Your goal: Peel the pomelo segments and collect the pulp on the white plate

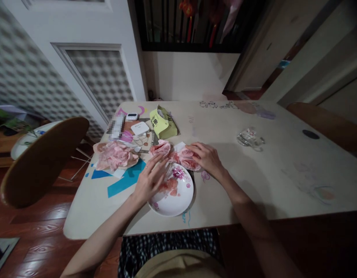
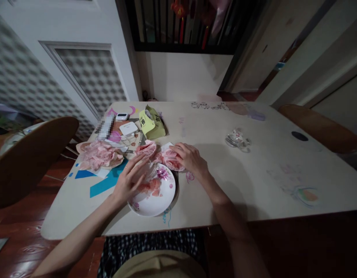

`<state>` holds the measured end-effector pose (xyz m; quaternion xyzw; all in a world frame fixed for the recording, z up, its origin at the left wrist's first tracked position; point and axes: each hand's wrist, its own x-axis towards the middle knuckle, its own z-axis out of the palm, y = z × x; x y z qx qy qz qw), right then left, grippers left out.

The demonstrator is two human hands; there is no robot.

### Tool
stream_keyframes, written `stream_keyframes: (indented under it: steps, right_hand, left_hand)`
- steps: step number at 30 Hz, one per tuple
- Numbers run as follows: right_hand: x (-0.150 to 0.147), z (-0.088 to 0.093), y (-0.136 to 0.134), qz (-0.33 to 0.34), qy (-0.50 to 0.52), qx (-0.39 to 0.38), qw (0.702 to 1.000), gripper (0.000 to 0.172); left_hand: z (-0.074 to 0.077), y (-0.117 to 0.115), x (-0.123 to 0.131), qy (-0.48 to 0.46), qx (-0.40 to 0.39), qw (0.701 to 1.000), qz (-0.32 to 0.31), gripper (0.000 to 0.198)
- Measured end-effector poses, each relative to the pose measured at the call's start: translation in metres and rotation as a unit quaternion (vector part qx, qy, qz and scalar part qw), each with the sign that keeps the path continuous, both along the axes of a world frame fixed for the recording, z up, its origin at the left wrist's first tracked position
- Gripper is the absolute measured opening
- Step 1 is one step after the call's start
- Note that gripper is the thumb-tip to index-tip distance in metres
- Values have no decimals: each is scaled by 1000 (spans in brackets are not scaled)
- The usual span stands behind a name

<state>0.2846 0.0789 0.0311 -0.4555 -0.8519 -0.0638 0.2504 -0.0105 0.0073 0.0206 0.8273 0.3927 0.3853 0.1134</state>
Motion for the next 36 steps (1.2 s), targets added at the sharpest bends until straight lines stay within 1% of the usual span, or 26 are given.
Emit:
stream_keyframes:
  steps: [2,4,6,9,11,14,16,18,21,23,28,31,34,36]
  right_hand:
    - [0,-4,-15,-5,8,51,999,45]
    - [-2,-5,-27,-7,11,101,995,45]
    - [-6,-2,-37,-9,20,157,987,45]
    - [-14,5,-48,-6,30,226,974,45]
    - [-18,8,-53,-2,33,259,965,45]
    - [-24,6,-57,6,35,294,955,45]
    - [-27,1,-59,17,42,319,947,44]
    - [-28,-4,-58,28,50,343,938,43]
    - [-28,-9,-56,35,40,354,934,40]
    - [-27,-11,-54,37,26,356,933,39]
    - [-27,-11,-53,32,11,367,930,41]
    - [-27,-11,-54,35,26,356,934,45]
    - [-26,-14,-54,38,46,346,936,48]
    - [-25,-16,-54,37,54,347,936,46]
  left_hand:
    - [2,0,4,-10,8,1000,0,59]
    - [4,0,10,-18,15,1000,0,61]
    - [6,0,17,-18,9,1000,-1,64]
    - [10,-1,29,-6,-19,1000,-3,68]
    - [10,0,37,-10,-36,999,-9,72]
    - [8,5,47,-38,-42,998,-19,80]
    - [6,13,53,-63,-25,997,-24,82]
    - [4,21,58,-92,2,994,-55,77]
    - [3,29,61,-95,31,990,-100,62]
    - [2,32,63,-85,51,989,-114,59]
    - [-2,37,64,-55,98,986,-124,62]
    - [0,39,65,-46,110,985,-125,63]
    - [5,38,68,-44,98,986,-128,63]
    - [7,37,70,-47,79,988,-126,63]
